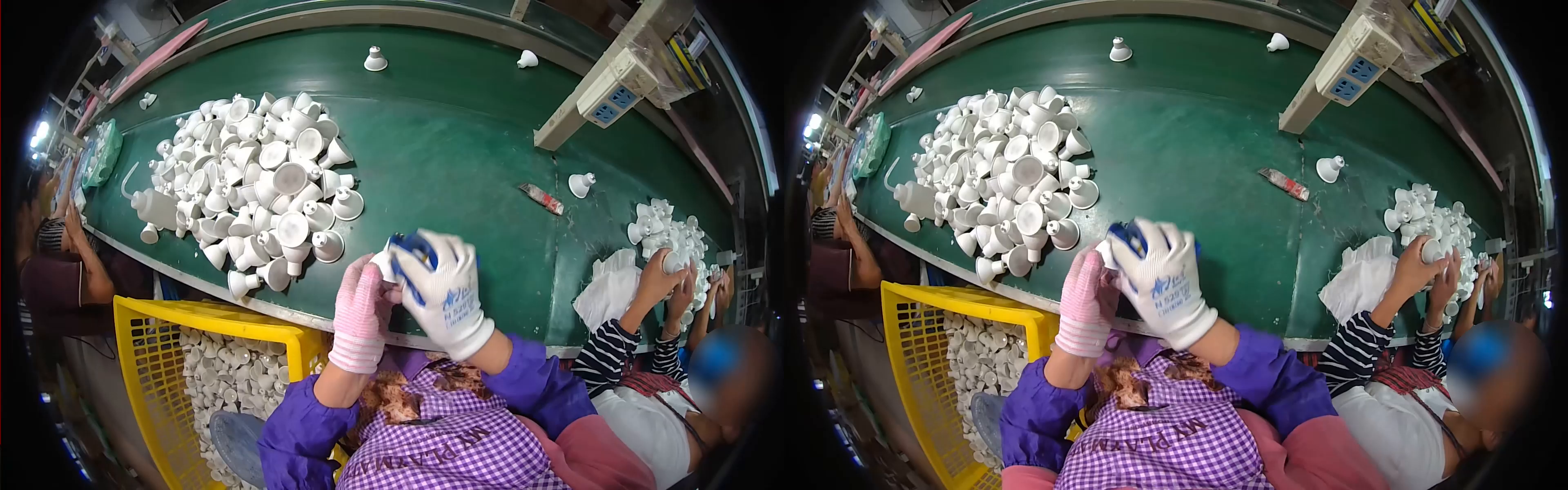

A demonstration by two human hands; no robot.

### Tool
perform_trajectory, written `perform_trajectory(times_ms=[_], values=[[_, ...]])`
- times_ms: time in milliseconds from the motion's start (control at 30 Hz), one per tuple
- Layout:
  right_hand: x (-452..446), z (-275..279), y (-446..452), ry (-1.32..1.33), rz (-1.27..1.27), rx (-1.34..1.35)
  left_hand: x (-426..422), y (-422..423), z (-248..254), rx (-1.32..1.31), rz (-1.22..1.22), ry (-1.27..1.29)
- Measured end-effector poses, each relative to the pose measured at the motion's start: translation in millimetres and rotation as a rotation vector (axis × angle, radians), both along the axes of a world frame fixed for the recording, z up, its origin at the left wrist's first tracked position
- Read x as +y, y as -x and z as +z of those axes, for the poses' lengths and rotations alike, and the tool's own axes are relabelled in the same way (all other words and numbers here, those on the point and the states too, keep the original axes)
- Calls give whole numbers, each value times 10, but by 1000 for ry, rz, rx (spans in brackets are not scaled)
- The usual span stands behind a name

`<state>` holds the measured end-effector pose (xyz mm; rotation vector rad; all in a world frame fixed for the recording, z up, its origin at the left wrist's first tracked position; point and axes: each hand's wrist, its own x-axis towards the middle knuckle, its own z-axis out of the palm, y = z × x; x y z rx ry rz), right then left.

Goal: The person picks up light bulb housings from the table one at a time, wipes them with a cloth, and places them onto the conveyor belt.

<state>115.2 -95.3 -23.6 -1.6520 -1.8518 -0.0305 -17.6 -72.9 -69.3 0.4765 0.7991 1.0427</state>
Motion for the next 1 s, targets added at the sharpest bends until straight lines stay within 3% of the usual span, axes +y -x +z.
perform_trajectory(times_ms=[67, 167, 300, 367, 433, 500, 567, 633, 700, 767, 833, 1000], values=[[79, -23, -41, -29, -17, 0, 14, 17, 2, -114, -115, -46], [28, 71, -8, 19, 98, -51, 24, -11, 69, -125, -50, 53], [-27, -49, -73, 100, 173, 169, 34, -78, 59, -160, 27, 186], [10, -93, -83, 59, 105, 115, 44, -16, 18, -233, -146, 98], [94, -151, -118, -132, -25, 24, 24, -4, 27, -238, -163, 99], [-8, -28, -78, -91, 71, 70, 19, 5, 1, -352, -118, 197], [-56, -52, 35, -85, 158, 11, 27, 8, -4, -366, -90, 249], [48, 3, -120, -33, 35, 44, 32, -6, 69, -209, -144, 93], [151, 39, -305, -153, -205, 172, 33, 17, 218, -318, -207, 37], [172, 119, -432, -190, -149, 448, 60, 34, 291, -432, -216, 83], [121, 210, -387, -52, -196, 690, 74, 45, 312, -456, -210, 93], [22, 153, -320, 126, -118, 1027, 73, 86, 289, -480, -212, 47]])
